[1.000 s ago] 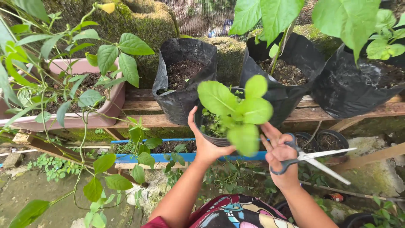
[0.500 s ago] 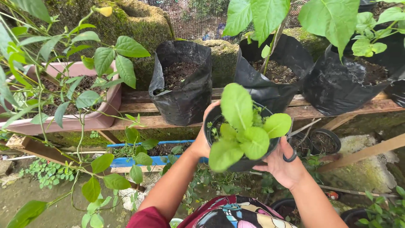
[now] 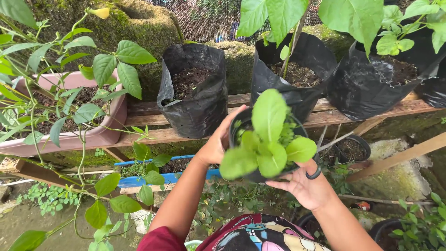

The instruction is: Pruning and trimming various potted plants in a backyard garden.

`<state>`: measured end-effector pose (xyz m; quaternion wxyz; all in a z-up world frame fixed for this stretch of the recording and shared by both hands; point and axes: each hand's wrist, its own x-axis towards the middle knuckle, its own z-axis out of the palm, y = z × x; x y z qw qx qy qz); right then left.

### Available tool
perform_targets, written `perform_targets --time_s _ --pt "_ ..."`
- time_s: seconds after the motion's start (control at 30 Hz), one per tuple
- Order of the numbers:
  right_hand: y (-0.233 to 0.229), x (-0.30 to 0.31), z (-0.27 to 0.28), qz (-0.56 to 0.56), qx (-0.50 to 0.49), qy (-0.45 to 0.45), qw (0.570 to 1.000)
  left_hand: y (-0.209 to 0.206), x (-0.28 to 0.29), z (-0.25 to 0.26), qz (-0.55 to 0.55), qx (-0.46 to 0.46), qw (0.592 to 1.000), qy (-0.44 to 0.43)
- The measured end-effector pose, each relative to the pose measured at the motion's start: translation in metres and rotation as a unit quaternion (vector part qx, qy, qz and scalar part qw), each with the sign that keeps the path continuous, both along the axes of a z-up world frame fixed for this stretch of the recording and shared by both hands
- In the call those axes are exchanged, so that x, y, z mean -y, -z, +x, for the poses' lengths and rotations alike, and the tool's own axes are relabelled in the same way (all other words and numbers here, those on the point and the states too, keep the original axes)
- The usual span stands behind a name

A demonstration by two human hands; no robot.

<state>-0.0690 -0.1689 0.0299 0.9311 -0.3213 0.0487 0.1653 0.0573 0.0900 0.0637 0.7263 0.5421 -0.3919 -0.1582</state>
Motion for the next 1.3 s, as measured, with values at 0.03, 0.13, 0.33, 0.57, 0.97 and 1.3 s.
perform_targets --time_s 0.03,0.13,0.33,0.57,0.97,1.3 --pt "-0.001 -0.005 -0.001 0.0 -0.001 -0.001 1.0 -0.001 -0.001 -0.004 0.0 -0.001 1.0 -0.001" --pt "-0.01 -0.018 0.0 0.001 -0.001 0.041 0.999 -0.005 -0.001 -0.02 -0.052 0.02 0.997 -0.053" --pt "-0.019 -0.042 0.003 -0.053 -0.03 0.162 0.985 -0.008 -0.001 -0.07 -0.091 -0.063 0.959 -0.263" --pt "-0.014 -0.066 0.007 -0.079 -0.062 0.173 0.98 -0.024 -0.002 -0.079 -0.027 0.002 0.939 -0.343" --pt "-0.013 -0.079 0.005 -0.062 -0.039 0.194 0.978 -0.01 -0.036 -0.06 -0.052 -0.053 0.921 -0.382" --pt "0.063 -0.078 0.003 0.044 0.083 0.256 0.962 0.003 -0.053 -0.078 0.001 -0.071 0.923 -0.379"
